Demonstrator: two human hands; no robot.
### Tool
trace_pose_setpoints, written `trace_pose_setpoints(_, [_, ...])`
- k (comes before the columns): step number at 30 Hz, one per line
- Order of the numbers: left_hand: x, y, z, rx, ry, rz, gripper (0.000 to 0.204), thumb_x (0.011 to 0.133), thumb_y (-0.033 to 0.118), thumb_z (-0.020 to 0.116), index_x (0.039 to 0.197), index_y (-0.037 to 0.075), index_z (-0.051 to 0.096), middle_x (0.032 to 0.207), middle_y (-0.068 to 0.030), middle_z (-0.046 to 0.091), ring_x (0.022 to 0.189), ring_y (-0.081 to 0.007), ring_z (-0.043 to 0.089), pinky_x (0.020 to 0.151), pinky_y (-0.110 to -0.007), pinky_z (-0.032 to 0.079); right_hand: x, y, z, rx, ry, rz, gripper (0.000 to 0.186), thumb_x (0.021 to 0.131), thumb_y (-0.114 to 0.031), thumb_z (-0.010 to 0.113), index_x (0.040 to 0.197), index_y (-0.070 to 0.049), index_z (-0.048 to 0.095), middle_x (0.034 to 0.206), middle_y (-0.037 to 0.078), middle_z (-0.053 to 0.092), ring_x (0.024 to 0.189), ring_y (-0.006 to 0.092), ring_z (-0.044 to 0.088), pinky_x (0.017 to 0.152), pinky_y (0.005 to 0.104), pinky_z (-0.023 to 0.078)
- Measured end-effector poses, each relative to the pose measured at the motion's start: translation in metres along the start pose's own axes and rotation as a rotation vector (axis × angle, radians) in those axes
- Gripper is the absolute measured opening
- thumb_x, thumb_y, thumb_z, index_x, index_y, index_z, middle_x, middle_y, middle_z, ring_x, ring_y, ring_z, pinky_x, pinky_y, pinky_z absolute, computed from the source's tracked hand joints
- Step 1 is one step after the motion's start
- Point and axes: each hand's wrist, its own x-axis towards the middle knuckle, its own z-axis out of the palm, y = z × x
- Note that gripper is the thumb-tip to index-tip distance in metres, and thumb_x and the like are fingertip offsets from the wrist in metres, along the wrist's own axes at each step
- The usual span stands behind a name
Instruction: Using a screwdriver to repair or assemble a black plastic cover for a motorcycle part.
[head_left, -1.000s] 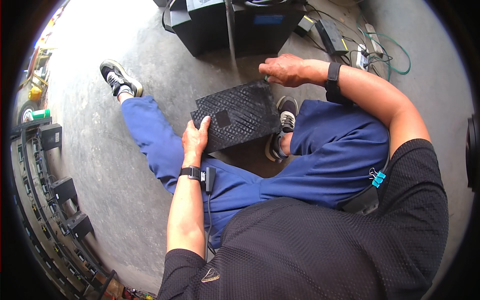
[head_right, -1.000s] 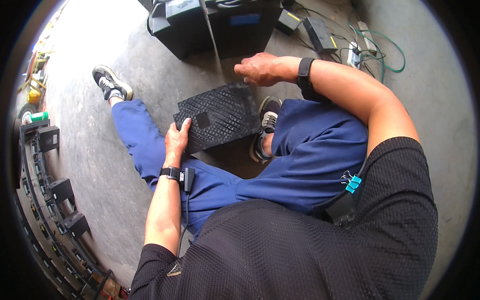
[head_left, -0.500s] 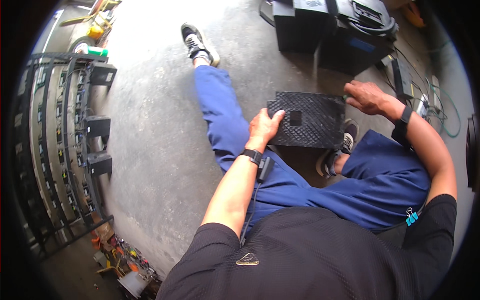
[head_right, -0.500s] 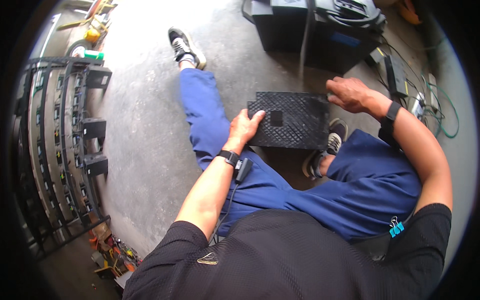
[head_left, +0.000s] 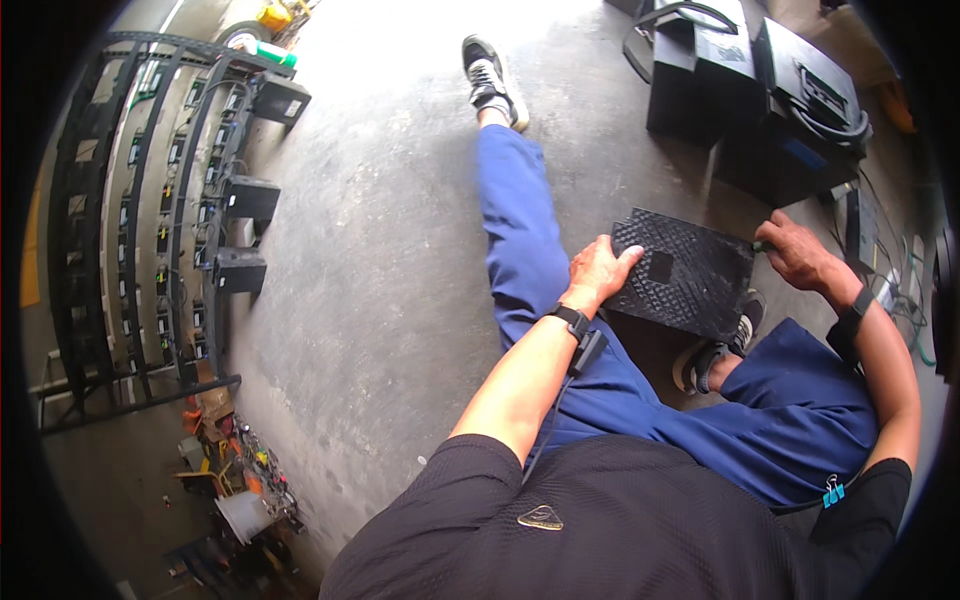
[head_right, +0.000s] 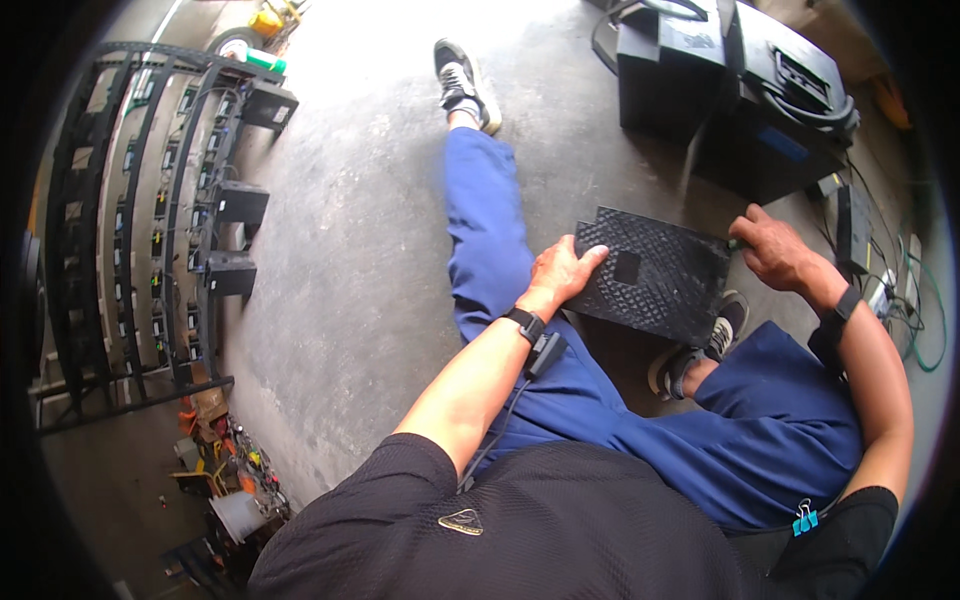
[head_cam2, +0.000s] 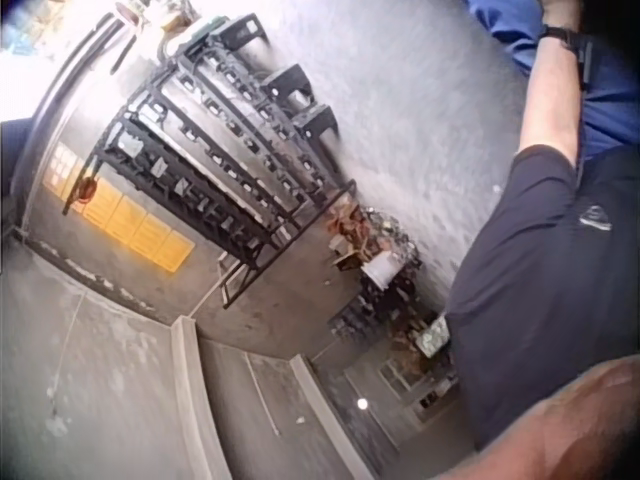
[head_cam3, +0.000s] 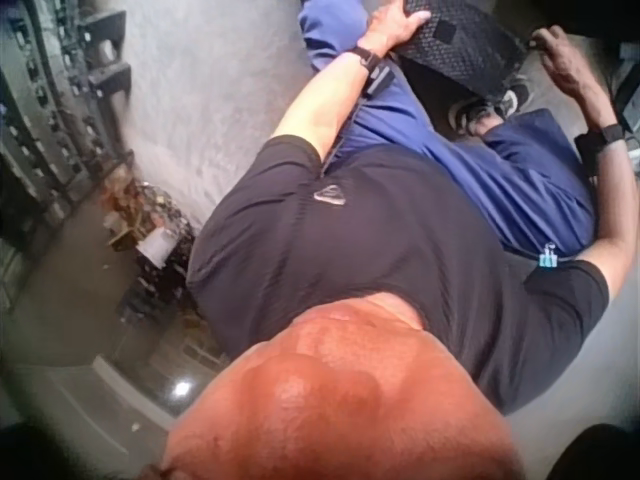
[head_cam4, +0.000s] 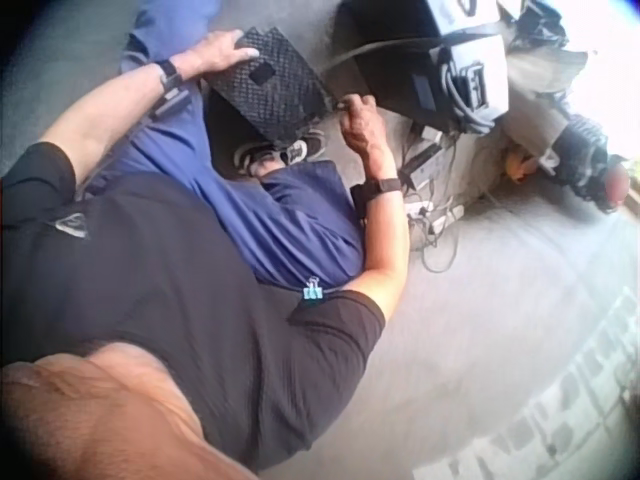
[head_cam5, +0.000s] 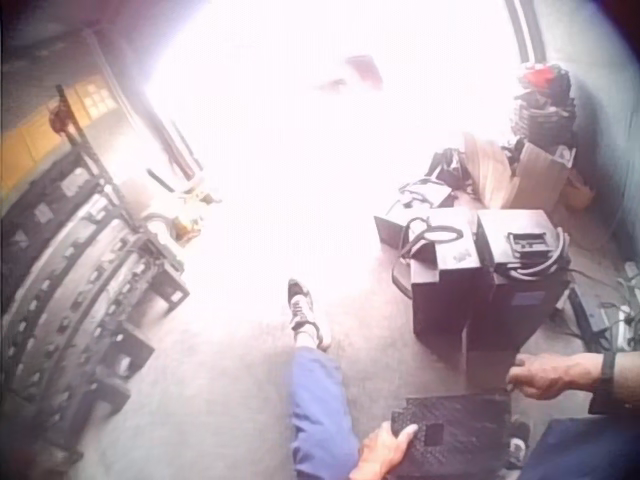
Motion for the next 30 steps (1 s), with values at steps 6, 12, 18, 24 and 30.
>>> trace_pose_setpoints(6, [-0.002,-0.001,0.003,0.002,0.036,0.009,0.070,0.087,0.060,0.062,0.116,-0.004,0.059,0.114,-0.0281,0.065,0.112,-0.0411,0.061,0.097,-0.047,0.046,0.005,-0.010,-0.004,-0.124,-0.110,0.148,0.016,0.085,-0.011,0.061,0.099,-0.006,0.055,0.102,0.020,0.055,0.094,0.0426,0.058,0.078,0.0510,0.046])
trace_pose_setpoints(12, [-0.004,0.002,-0.002,-0.020,0.014,-0.003,0.069,0.087,0.059,0.062,0.116,-0.004,0.059,0.116,-0.0275,0.065,0.113,-0.0411,0.060,0.097,-0.047,0.046,0.002,-0.007,-0.002,-0.049,-0.048,0.055,0.020,0.082,-0.007,0.061,0.101,-0.006,0.053,0.101,0.020,0.055,0.095,0.0433,0.057,0.079,0.0513,0.045])
trace_pose_setpoints(18, [-0.005,0.001,-0.001,-0.031,0.025,-0.002,0.069,0.087,0.058,0.062,0.117,-0.004,0.059,0.116,-0.0278,0.064,0.114,-0.0413,0.060,0.097,-0.048,0.046,0.003,-0.018,-0.005,-0.061,-0.064,0.138,0.022,0.083,-0.007,0.063,0.103,-0.006,0.052,0.102,0.019,0.056,0.095,0.0432,0.057,0.079,0.0508,0.045])
trace_pose_setpoints(24, [-0.004,0.004,-0.001,-0.035,0.025,0.003,0.069,0.087,0.058,0.062,0.118,-0.004,0.058,0.116,-0.0277,0.064,0.114,-0.0415,0.060,0.097,-0.048,0.046,0.005,0.000,0.003,-0.025,-0.062,0.125,0.023,0.085,-0.010,0.064,0.103,-0.006,0.052,0.104,0.020,0.057,0.094,0.0436,0.057,0.079,0.0510,0.045])
trace_pose_setpoints(30, [-0.005,0.001,-0.002,-0.036,0.023,0.007,0.070,0.087,0.060,0.061,0.117,-0.004,0.058,0.116,-0.0272,0.064,0.113,-0.0420,0.060,0.097,-0.048,0.046,0.002,-0.009,-0.003,-0.033,-0.019,0.095,0.025,0.086,-0.014,0.066,0.104,-0.005,0.051,0.098,0.020,0.060,0.095,0.0439,0.058,0.080,0.0496,0.045])
